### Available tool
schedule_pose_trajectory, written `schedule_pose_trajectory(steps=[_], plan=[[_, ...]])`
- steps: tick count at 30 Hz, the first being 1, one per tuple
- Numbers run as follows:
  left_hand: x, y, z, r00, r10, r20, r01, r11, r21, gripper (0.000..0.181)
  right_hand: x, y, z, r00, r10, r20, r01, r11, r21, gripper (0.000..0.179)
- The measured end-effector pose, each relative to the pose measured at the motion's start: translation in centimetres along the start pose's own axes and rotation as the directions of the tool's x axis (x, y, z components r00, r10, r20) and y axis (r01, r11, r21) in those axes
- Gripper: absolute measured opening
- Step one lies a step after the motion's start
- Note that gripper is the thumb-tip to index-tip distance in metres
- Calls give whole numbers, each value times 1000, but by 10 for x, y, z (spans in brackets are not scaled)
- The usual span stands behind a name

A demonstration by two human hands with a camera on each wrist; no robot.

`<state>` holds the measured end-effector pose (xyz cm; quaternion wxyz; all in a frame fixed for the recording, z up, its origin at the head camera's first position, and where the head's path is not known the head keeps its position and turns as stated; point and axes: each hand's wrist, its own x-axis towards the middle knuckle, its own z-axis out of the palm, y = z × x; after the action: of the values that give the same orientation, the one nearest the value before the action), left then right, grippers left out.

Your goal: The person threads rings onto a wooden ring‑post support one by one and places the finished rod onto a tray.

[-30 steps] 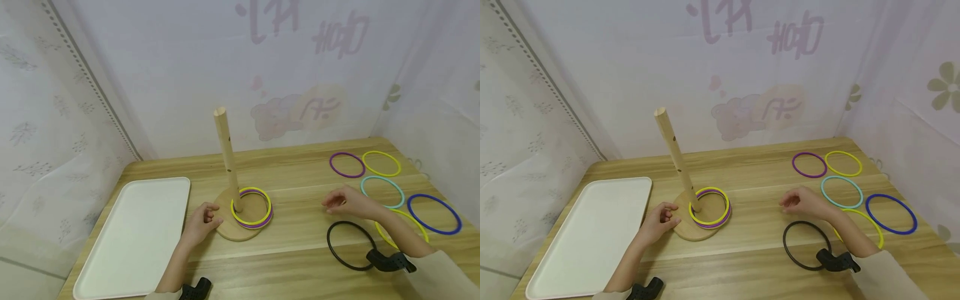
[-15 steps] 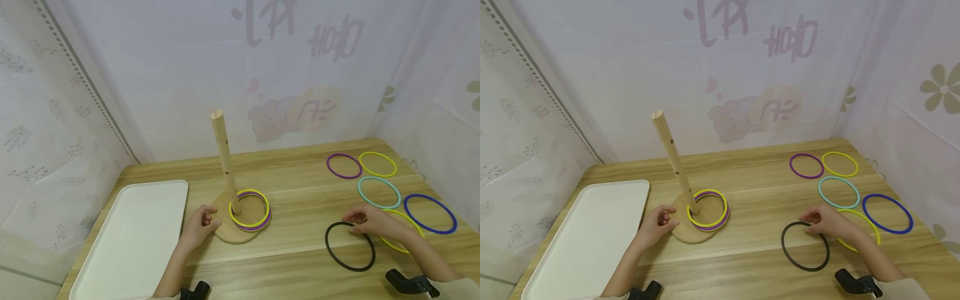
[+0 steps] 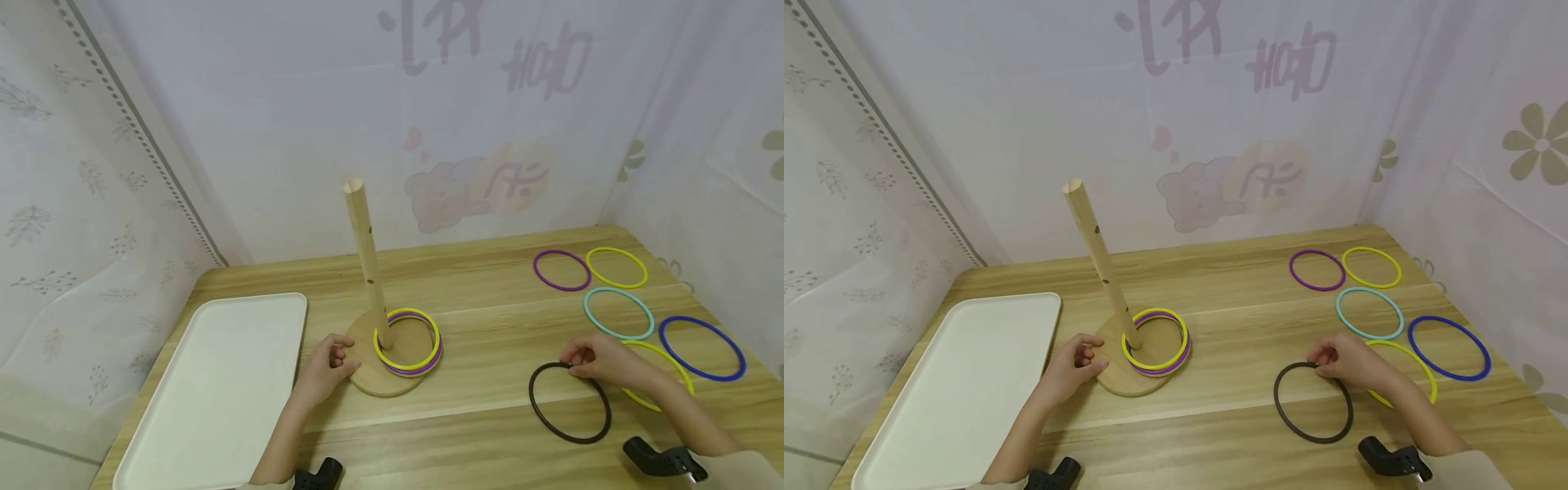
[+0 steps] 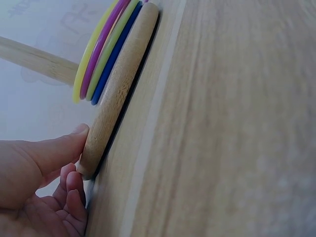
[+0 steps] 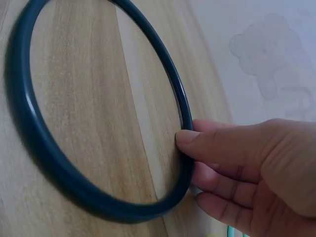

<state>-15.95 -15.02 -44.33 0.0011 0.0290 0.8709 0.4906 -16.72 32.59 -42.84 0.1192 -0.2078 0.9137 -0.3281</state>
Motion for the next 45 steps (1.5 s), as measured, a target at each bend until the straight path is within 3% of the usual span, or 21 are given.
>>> schedule_pose_trajectory(steps=[13,27,34,41,45], plan=[[-2,0,-1,1000,-5,3,5,1000,0,29,-3,-8,-8,999,-8,-41,9,1000,26,16],[-2,0,0,1000,-7,9,7,1000,-15,30,7,-46,-29,988,33,-154,-22,997,70,18],[-1,0,1,1000,-5,5,5,1000,-12,30,23,-76,-41,965,0,-261,9,999,36,20],[-1,0,1,1000,-11,5,11,1000,-13,30,41,-120,-57,936,6,-351,35,993,111,24],[-1,1,0,1000,-12,6,12,1000,-14,29,54,-147,-68,909,-39,-414,100,987,128,25]])
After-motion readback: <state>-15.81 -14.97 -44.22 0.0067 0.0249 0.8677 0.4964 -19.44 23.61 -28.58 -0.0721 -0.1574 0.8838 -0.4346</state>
